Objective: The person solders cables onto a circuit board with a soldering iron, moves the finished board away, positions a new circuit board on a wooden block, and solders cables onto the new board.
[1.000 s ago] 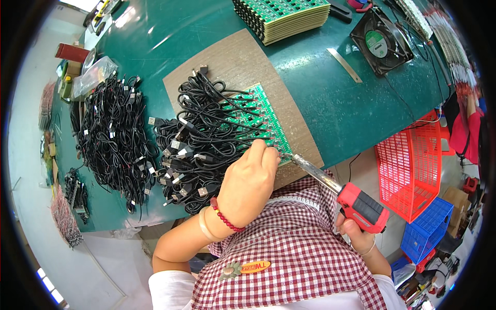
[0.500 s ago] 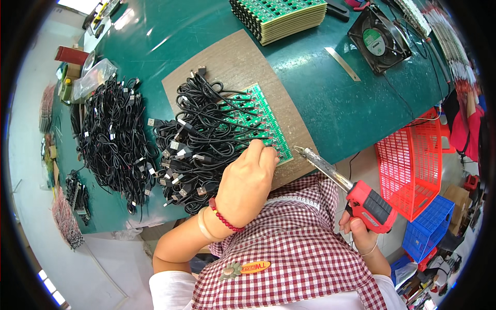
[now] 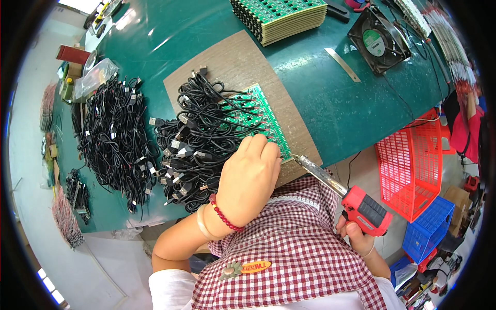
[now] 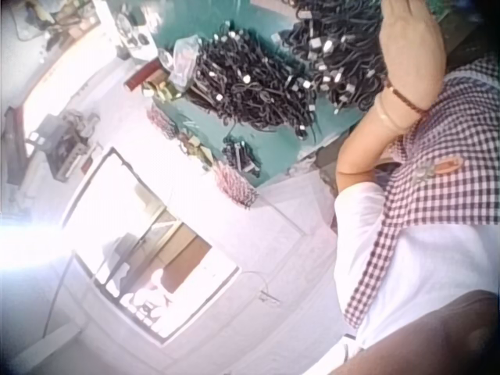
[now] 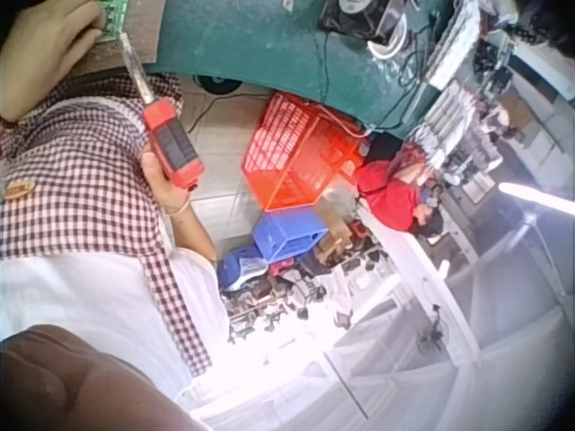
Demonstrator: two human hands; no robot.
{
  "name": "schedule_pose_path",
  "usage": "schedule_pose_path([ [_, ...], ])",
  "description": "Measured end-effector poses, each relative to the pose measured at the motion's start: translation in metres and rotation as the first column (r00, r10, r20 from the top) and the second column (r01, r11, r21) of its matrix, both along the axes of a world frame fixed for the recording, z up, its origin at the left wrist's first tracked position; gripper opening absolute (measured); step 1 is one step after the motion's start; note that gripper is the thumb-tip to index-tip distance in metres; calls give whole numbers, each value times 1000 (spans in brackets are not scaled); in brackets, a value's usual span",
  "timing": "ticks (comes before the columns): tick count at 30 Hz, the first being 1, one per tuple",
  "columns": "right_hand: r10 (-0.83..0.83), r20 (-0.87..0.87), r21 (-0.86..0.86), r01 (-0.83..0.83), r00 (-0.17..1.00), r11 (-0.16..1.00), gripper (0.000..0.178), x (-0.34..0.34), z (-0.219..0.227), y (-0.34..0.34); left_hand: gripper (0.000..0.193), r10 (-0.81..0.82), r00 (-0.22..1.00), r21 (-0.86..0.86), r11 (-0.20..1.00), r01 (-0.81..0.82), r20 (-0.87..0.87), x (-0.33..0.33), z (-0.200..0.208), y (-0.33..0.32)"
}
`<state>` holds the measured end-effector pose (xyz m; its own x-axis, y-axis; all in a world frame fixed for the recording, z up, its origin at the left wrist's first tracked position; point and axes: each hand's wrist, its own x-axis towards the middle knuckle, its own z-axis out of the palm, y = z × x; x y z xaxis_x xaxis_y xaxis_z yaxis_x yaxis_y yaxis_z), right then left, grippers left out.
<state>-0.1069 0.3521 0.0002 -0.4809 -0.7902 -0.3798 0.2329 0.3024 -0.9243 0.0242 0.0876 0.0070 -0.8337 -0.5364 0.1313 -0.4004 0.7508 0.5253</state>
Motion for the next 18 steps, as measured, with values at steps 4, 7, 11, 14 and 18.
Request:
schedule_pose_path([
  [4,-35,16,28,34,999,999,16,4,-1,4,14,-7,1000,-54,999,7,11,-4,-2,1],
  [7,-54,2,51,54,999,997,14,7,2,-1,15,-5,1000,-88,996,7,28,-4,-4,2],
  [11,-54,7,30,54,998,998,14,7,2,-4,15,-13,999,-87,996,17,42,-4,-3,1],
  [14,-29,26,25,29,999,999,14,8,-1,-3,15,-30,998,-86,996,34,48,-4,-3,0],
  [18,9,10,6,-9,1000,1000,14,7,-3,-2,14,-58,998,-108,992,62,37,-4,-3,-2],
])
